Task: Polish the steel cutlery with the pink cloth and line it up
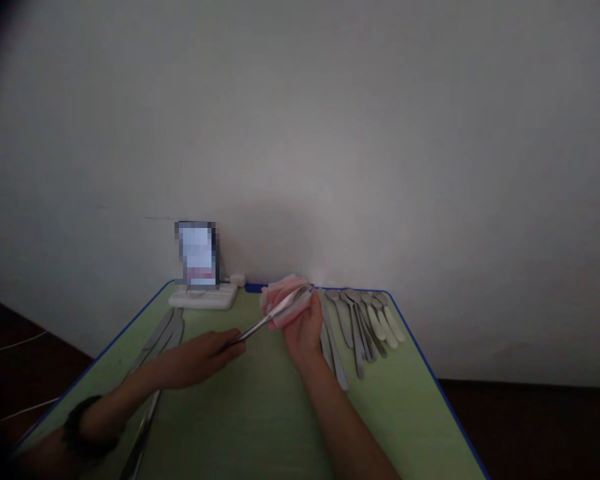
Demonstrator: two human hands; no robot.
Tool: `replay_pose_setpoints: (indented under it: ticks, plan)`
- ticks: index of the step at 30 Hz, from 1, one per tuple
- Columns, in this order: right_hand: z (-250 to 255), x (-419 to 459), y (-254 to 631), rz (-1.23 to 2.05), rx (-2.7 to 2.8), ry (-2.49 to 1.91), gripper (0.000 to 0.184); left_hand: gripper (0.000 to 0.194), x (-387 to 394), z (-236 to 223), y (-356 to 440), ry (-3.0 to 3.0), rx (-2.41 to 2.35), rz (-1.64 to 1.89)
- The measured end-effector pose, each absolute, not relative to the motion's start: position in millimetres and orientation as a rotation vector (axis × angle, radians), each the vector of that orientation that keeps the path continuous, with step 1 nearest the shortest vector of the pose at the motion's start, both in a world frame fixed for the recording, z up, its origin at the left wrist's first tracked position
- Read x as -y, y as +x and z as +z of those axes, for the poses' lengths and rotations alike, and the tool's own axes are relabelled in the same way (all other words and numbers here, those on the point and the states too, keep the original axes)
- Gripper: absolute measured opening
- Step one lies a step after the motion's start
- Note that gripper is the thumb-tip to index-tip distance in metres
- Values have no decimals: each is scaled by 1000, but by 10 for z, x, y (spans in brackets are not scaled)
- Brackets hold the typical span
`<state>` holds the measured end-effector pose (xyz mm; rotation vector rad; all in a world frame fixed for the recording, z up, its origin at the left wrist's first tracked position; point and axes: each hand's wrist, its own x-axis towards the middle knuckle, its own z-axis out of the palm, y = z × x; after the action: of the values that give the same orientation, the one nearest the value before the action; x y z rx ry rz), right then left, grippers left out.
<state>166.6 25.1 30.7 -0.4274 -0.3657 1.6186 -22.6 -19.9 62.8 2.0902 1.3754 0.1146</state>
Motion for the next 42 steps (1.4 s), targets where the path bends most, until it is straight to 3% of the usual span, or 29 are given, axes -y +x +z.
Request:
replay_pose_setpoints:
  ticks: [6,11,21,25,35,42]
  plan:
    - [893,-378,1705,1587,183,-338,54,52,-79,1008,-157,2096,-1460,173]
    - [1164,-357,1718,1579,85,-338,46,49,-53,1030,-156,2015,-1413,194]
    - [1080,-495,1843,1575,173,-355,40,55,-116,1066,-352,2006,-1429,94]
    - [1046,-518,1885,1586,270,-266,32,47,-120,1087,-386,1976,-1260,167]
    - [1418,-245,1689,1391,268,-316,45,52,-64,1140,-463,1827,-1182,200]
    - [1432,-135,1551,1302,376,-297,31,52,-85,1022,-469,1695,-1099,251]
